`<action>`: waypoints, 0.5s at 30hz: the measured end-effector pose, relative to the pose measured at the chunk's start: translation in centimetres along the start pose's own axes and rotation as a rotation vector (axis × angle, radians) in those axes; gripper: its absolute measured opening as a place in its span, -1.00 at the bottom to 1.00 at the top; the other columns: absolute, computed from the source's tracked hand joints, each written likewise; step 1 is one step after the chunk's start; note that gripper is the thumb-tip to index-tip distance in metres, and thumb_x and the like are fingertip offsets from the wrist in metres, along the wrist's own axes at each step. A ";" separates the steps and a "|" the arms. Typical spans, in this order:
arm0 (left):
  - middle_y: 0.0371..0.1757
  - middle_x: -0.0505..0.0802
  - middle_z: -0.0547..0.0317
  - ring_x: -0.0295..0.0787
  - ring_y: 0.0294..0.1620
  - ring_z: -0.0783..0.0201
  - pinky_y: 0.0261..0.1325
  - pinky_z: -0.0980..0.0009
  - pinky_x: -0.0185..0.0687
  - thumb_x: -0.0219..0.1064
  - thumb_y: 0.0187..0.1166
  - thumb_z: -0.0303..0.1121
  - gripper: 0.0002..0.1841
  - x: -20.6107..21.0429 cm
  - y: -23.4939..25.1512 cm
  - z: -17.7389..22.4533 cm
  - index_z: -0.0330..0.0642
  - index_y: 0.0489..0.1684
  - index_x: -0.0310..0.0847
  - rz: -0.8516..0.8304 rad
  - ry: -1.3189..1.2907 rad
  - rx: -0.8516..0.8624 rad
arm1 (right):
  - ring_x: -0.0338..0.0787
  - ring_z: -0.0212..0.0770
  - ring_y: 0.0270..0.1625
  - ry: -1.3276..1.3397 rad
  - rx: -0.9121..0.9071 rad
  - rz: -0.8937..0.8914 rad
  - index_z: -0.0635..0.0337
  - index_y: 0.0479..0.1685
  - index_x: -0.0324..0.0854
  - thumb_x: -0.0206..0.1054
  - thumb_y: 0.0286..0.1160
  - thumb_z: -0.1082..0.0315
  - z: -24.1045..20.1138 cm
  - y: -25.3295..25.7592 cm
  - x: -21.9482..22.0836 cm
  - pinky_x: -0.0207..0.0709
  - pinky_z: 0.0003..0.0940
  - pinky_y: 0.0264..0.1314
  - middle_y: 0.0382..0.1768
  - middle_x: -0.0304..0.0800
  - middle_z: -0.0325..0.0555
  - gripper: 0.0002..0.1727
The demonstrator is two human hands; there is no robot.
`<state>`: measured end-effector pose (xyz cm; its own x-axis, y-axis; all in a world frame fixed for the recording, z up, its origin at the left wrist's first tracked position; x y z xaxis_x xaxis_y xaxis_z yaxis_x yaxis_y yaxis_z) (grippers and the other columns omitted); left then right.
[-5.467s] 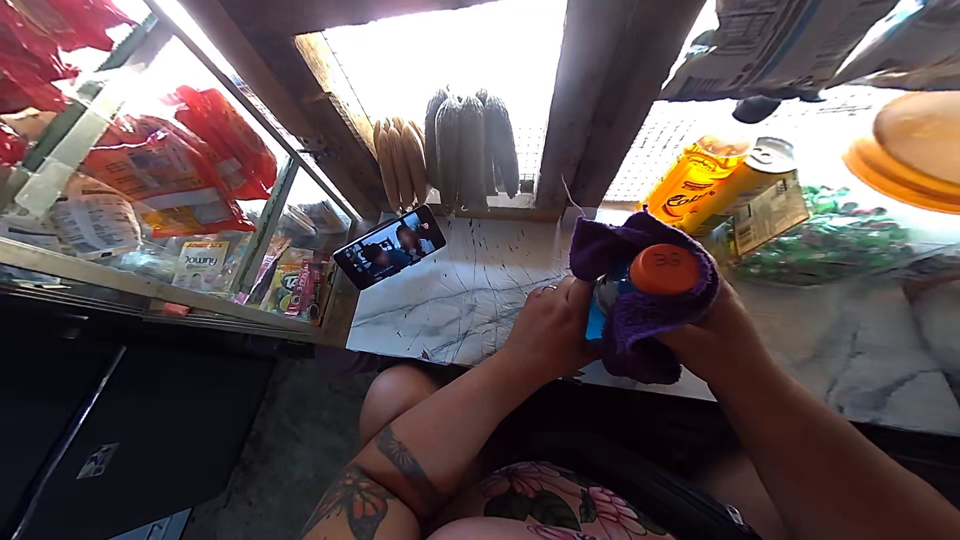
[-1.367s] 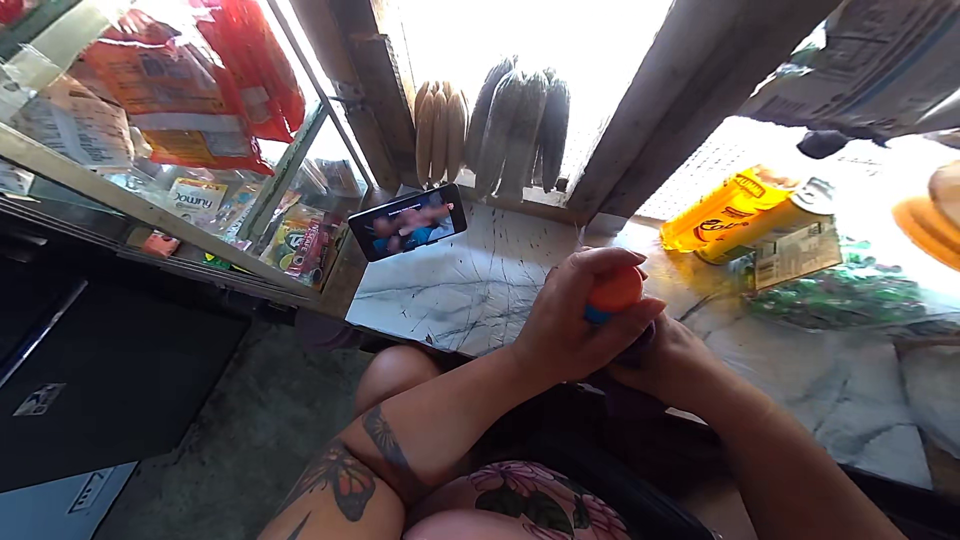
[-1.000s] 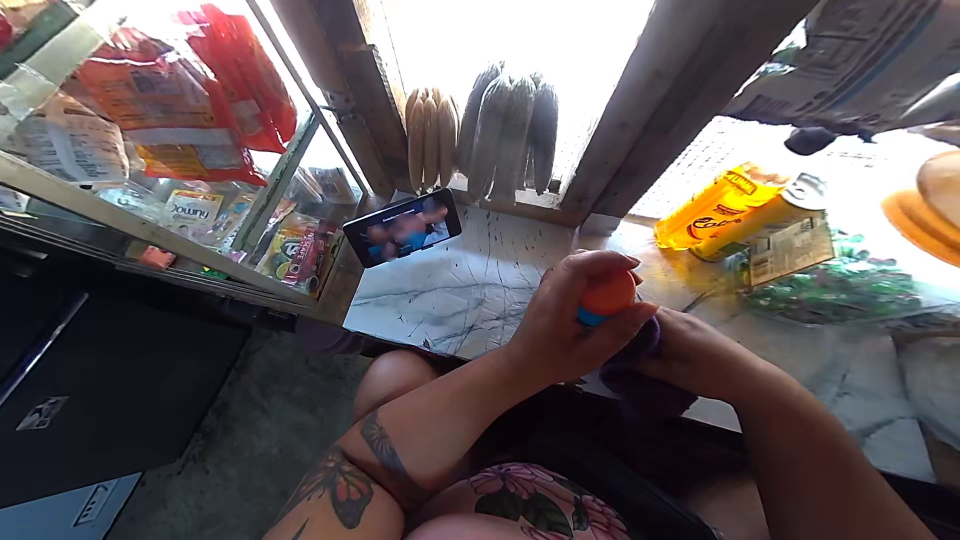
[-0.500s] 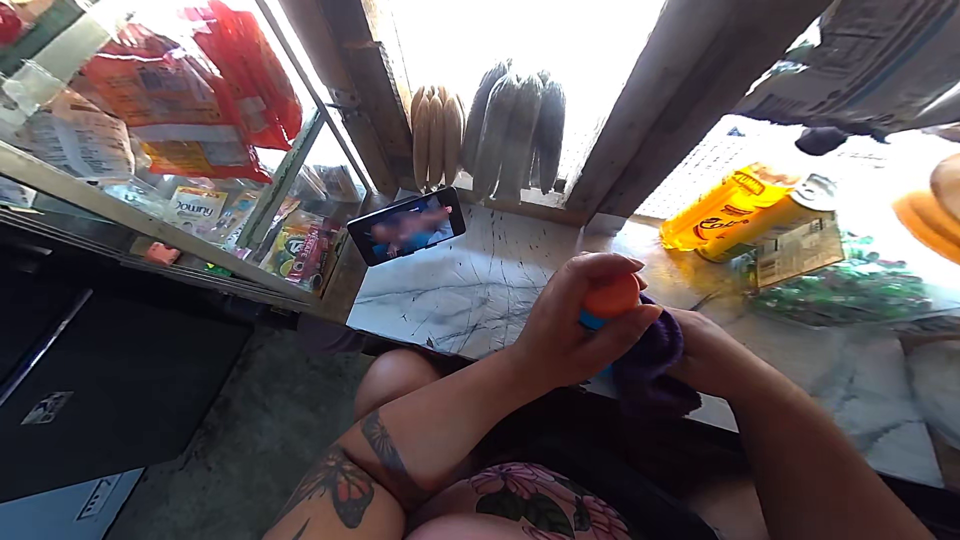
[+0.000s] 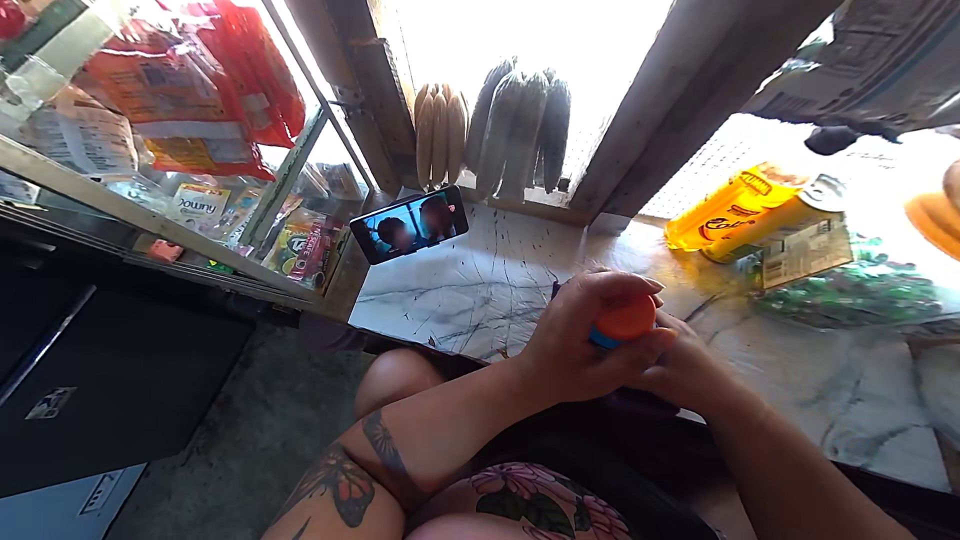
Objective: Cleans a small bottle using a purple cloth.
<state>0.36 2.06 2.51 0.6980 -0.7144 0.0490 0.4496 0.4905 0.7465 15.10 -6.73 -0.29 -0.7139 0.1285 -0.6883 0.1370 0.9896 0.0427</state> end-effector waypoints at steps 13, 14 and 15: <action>-0.01 0.75 -0.04 0.73 0.08 0.23 0.21 0.28 0.68 0.38 0.56 -0.38 -0.65 0.2 -0.2 0.1 -0.30 0.21 0.45 -0.001 0.029 0.010 | 0.73 -0.37 0.27 0.068 0.007 -0.006 0.24 0.44 0.54 0.57 -0.05 -0.25 -0.1 -0.1 0.5 0.57 -0.23 0.41 0.17 0.80 -0.06 -0.01; -0.02 0.75 -0.04 0.73 0.07 0.23 0.21 0.28 0.68 0.38 0.55 -0.38 -0.65 0.2 -0.2 0.1 -0.30 0.21 0.46 0.000 0.028 0.010 | 0.73 -0.36 0.27 0.062 0.007 -0.009 0.24 0.45 0.53 0.56 -0.04 -0.26 0.0 0.0 0.5 0.56 -0.22 0.41 0.18 0.80 -0.06 0.00; -0.02 0.75 -0.04 0.73 0.07 0.23 0.20 0.28 0.68 0.38 0.55 -0.38 -0.65 0.2 -0.1 0.1 -0.30 0.21 0.46 -0.001 0.025 0.011 | 0.74 -0.34 0.27 0.058 0.005 -0.011 0.24 0.45 0.53 0.55 -0.04 -0.26 0.0 0.0 0.5 0.56 -0.20 0.41 0.17 0.80 -0.05 -0.01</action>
Point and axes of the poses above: each hand's wrist, its own y-axis towards the middle knuckle, its own x-axis out of the palm, z = x × y, the point moved 2 cm from there along y, towards the middle knuckle
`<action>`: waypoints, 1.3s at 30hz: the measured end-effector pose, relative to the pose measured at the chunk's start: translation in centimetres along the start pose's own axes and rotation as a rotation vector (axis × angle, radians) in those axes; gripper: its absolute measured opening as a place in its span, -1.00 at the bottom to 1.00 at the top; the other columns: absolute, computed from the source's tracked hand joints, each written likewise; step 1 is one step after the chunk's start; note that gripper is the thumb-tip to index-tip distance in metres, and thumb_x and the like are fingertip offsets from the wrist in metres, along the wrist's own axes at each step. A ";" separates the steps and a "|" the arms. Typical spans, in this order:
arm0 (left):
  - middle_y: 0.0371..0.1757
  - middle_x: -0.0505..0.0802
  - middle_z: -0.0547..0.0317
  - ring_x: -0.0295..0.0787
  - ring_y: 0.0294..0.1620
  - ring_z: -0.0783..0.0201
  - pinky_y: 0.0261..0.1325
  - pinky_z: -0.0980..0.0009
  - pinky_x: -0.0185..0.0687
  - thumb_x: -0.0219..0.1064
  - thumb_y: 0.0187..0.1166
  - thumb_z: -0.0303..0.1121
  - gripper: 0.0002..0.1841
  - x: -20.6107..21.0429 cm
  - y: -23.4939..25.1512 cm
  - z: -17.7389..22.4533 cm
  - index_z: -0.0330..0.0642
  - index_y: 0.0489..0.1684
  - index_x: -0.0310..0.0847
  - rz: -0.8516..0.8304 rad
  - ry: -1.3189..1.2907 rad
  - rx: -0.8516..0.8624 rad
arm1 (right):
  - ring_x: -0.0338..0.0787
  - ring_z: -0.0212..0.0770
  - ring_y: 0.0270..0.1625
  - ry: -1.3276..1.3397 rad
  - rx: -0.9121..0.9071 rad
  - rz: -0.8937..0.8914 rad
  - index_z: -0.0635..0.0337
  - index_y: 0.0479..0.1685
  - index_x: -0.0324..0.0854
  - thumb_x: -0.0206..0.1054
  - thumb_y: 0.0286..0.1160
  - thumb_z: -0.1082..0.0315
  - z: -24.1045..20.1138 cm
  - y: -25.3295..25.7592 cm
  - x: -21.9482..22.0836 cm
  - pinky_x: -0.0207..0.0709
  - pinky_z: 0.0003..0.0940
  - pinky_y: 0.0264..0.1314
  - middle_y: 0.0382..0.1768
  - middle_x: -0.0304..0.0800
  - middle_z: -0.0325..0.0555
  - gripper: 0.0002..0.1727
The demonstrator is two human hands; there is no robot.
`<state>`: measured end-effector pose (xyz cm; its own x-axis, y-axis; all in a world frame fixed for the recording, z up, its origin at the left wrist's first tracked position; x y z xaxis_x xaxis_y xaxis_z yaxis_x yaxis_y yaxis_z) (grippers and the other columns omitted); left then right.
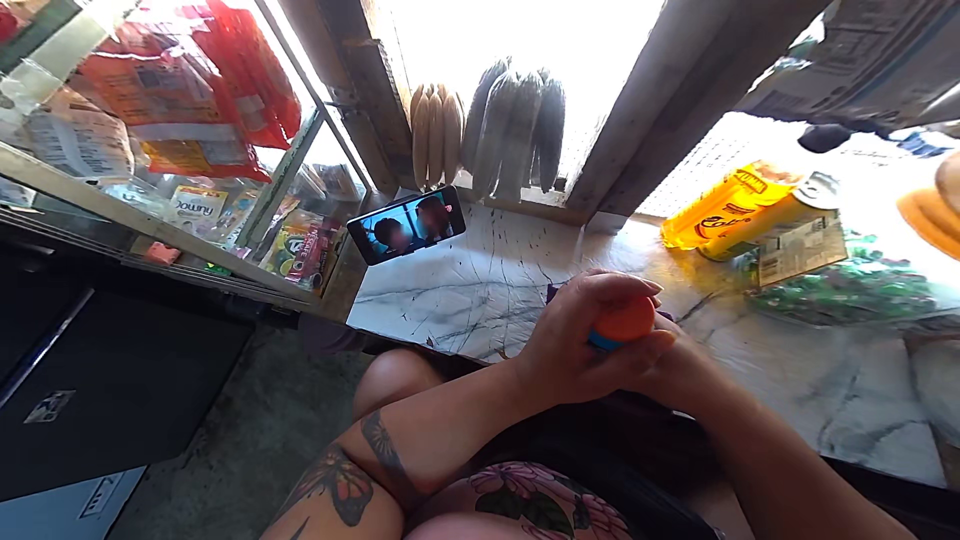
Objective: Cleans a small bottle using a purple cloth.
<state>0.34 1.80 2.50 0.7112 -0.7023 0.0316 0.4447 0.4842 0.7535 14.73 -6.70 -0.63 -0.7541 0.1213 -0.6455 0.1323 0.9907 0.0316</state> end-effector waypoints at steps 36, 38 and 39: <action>-0.01 0.73 -0.04 0.73 0.05 0.29 0.17 0.33 0.71 0.35 0.54 -0.45 -0.65 -0.3 0.3 0.0 -0.32 0.23 0.42 -0.001 -0.043 -0.027 | 0.69 -0.48 0.26 0.013 -0.106 -0.102 0.24 0.32 0.58 0.41 0.24 -0.25 0.7 0.0 -1.0 0.53 -0.36 0.39 0.12 0.80 -0.12 -0.20; 0.01 0.73 -0.04 0.74 0.05 0.29 0.16 0.34 0.72 0.34 0.55 -0.45 -0.65 -0.3 0.3 -0.1 -0.33 0.24 0.42 0.004 -0.057 -0.030 | 0.72 -0.40 0.26 -0.018 -0.067 -0.089 0.23 0.35 0.56 0.40 0.20 -0.28 0.4 0.0 -0.9 0.56 -0.25 0.38 0.12 0.80 -0.08 -0.16; 0.01 0.72 -0.04 0.74 0.04 0.30 0.16 0.34 0.72 0.34 0.56 -0.45 -0.65 -0.3 0.3 -0.1 -0.32 0.24 0.41 0.007 -0.065 -0.032 | 0.73 -0.36 0.26 -0.028 -0.047 -0.076 0.24 0.37 0.56 0.41 0.18 -0.28 0.2 -0.1 -0.8 0.56 -0.21 0.37 0.12 0.80 -0.07 -0.14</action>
Point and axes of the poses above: each hand's wrist, its own y-axis towards the middle knuckle, its own x-axis out of the palm, z = x × y, the point moved 2 cm from there along y, towards the middle knuckle
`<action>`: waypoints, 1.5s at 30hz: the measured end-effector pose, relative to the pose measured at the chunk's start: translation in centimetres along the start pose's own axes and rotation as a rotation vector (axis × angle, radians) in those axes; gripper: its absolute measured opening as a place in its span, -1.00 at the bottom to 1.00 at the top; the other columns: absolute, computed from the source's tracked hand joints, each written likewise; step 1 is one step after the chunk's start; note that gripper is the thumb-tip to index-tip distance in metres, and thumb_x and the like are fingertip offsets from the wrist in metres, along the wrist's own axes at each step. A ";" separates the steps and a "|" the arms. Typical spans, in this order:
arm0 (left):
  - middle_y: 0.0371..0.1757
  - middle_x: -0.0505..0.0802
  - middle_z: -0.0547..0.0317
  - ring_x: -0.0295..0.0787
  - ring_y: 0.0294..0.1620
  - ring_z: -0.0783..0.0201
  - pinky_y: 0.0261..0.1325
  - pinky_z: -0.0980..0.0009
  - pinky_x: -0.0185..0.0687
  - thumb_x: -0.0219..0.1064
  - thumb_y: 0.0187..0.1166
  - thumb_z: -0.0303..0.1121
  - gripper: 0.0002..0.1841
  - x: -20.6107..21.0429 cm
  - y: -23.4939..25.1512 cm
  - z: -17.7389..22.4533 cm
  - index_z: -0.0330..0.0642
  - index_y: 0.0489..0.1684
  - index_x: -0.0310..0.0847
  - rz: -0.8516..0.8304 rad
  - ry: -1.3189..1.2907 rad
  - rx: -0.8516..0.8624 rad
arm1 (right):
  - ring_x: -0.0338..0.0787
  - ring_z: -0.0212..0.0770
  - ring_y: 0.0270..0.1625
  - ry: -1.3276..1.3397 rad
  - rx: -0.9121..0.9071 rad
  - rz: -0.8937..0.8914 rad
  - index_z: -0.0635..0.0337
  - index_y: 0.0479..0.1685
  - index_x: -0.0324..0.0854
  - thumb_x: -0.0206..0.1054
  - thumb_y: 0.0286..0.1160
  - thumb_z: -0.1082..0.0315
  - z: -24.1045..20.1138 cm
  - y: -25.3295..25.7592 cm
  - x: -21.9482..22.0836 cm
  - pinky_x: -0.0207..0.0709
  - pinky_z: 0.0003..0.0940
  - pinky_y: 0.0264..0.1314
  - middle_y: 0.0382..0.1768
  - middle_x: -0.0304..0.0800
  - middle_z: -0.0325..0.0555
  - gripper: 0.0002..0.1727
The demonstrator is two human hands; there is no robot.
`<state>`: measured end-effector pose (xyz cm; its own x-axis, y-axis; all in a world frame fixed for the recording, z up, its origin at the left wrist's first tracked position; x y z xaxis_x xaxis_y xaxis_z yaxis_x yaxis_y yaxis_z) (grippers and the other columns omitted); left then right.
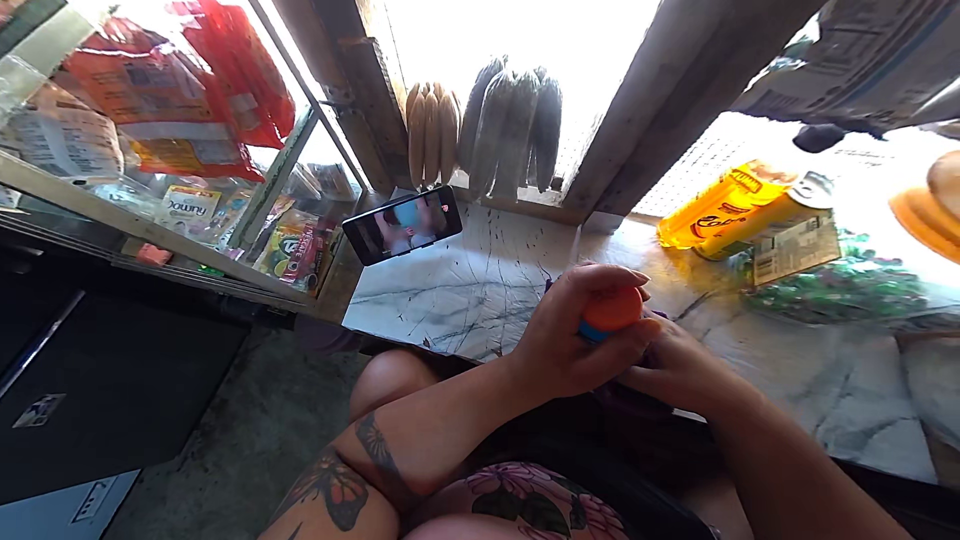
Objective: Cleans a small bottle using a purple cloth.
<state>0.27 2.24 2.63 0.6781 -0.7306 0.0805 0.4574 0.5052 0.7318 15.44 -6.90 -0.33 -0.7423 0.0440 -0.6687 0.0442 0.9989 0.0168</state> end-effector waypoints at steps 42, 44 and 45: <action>0.00 0.74 -0.06 0.74 0.04 0.29 0.16 0.34 0.71 0.33 0.52 -0.48 -0.64 -0.1 0.2 0.1 -0.36 0.23 0.42 0.015 0.041 -0.021 | 0.84 0.17 0.14 -0.235 -0.098 0.091 0.40 0.22 0.62 0.17 0.47 -0.20 -0.6 -0.4 0.5 0.61 0.21 0.14 0.01 0.84 0.24 -0.25; 0.00 0.74 -0.06 0.74 0.03 0.29 0.15 0.34 0.71 0.34 0.51 -0.49 -0.64 -0.1 0.3 0.1 -0.35 0.23 0.42 0.014 0.043 -0.023 | 0.84 0.16 0.14 -0.242 -0.103 0.084 0.39 0.22 0.63 0.15 0.48 -0.21 -0.6 -0.4 0.4 0.61 0.21 0.14 0.02 0.84 0.24 -0.25; 0.00 0.75 -0.06 0.74 0.03 0.28 0.15 0.34 0.71 0.34 0.51 -0.49 -0.64 -0.1 0.3 0.1 -0.35 0.23 0.42 0.013 0.043 -0.023 | 0.84 0.16 0.14 -0.243 -0.104 0.083 0.38 0.22 0.63 0.14 0.48 -0.21 -0.6 -0.4 0.4 0.61 0.21 0.14 0.02 0.84 0.23 -0.25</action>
Point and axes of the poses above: each hand's wrist, its own y-axis towards the middle knuckle, its own x-axis out of the palm, z = x × y, the point moved 2 cm from there along y, towards the middle knuckle
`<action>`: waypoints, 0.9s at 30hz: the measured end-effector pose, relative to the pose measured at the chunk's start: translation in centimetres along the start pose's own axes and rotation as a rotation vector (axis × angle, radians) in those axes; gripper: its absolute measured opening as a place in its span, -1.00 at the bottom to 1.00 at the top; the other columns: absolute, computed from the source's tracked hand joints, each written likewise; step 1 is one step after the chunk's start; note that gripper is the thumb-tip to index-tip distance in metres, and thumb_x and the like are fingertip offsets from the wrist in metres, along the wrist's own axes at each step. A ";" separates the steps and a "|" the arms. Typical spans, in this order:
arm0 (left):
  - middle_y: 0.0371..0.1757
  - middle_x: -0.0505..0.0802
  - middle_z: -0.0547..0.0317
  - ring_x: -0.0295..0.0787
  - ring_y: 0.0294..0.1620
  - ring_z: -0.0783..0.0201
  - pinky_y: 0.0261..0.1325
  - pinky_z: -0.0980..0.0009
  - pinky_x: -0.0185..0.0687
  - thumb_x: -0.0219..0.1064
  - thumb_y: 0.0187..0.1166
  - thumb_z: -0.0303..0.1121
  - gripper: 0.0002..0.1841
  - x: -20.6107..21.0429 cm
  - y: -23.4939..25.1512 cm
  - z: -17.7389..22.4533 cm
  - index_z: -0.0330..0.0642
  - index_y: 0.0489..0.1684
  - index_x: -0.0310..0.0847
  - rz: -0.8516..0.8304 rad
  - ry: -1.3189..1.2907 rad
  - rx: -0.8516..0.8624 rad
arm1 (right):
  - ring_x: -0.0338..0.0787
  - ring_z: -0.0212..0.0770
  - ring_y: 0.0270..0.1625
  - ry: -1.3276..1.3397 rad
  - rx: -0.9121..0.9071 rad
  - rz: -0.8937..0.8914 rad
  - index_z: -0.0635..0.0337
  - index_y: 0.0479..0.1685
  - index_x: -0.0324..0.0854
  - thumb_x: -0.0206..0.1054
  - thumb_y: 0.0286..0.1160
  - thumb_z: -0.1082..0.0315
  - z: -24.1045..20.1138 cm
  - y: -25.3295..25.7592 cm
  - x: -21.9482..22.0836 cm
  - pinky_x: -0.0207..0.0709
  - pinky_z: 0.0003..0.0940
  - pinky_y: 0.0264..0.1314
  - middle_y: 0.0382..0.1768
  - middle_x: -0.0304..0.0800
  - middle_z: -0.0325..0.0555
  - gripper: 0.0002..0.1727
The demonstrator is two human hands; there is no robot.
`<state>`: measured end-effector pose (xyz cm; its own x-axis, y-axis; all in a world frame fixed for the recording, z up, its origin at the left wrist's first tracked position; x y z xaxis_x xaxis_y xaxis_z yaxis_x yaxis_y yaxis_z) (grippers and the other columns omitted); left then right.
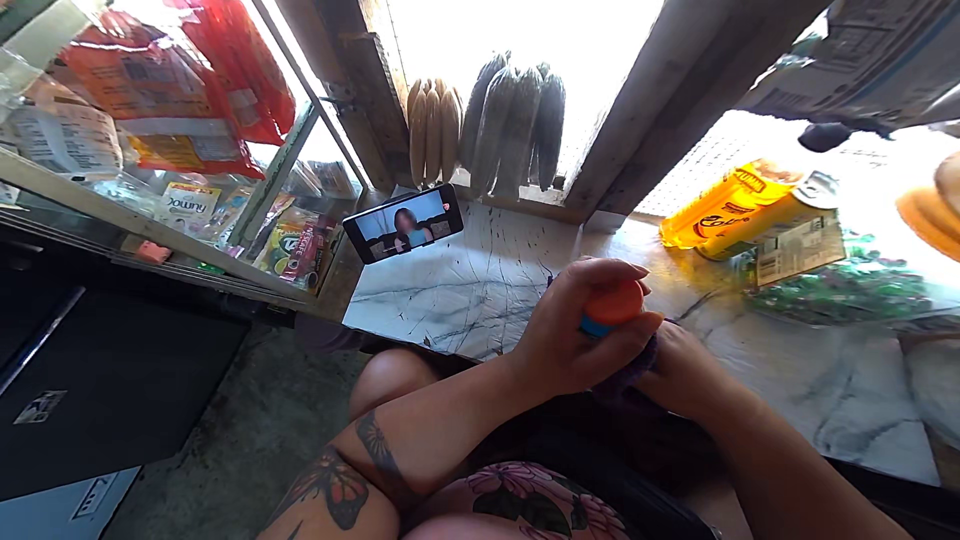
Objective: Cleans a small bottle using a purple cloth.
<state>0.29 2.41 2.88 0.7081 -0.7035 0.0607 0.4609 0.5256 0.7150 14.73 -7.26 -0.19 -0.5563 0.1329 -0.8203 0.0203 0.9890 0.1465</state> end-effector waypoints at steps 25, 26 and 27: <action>0.02 0.76 -0.04 0.72 0.12 0.22 0.26 0.25 0.65 0.37 0.58 -0.36 -0.65 0.6 -0.6 0.3 -0.28 0.23 0.44 -0.026 0.095 0.035 | 0.87 0.11 -0.01 -0.077 0.138 0.214 0.38 0.09 0.67 0.36 0.17 -0.33 -2.3 -0.3 0.4 0.67 0.17 -0.05 -0.08 0.86 0.17 -0.15; 0.01 0.77 -0.04 0.72 0.10 0.22 0.24 0.25 0.66 0.37 0.58 -0.37 -0.65 0.6 -0.6 0.4 -0.29 0.23 0.45 -0.018 0.097 0.034 | 0.87 0.12 -0.02 -0.081 0.137 0.203 0.39 0.08 0.68 0.35 0.21 -0.34 -2.2 -0.3 0.4 0.67 0.18 -0.04 -0.10 0.86 0.17 -0.15; 0.00 0.77 -0.05 0.73 0.09 0.22 0.23 0.25 0.67 0.37 0.57 -0.38 -0.65 0.5 -0.6 0.4 -0.31 0.22 0.45 -0.014 0.100 0.029 | 0.88 0.12 -0.03 -0.089 0.129 0.199 0.39 0.07 0.69 0.33 0.24 -0.34 -2.1 -0.4 0.4 0.67 0.18 -0.05 -0.12 0.87 0.18 -0.16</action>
<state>0.20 1.54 2.78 0.7524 -0.6585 -0.0182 0.4562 0.5009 0.7355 12.71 -7.71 0.61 -0.4555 0.3255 -0.8286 0.2315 0.9420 0.2428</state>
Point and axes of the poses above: each hand's wrist, its own y-axis towards the middle knuckle, its own x-axis out of the palm, z = x × y, the point moved 2 cm from there along y, towards the middle knuckle
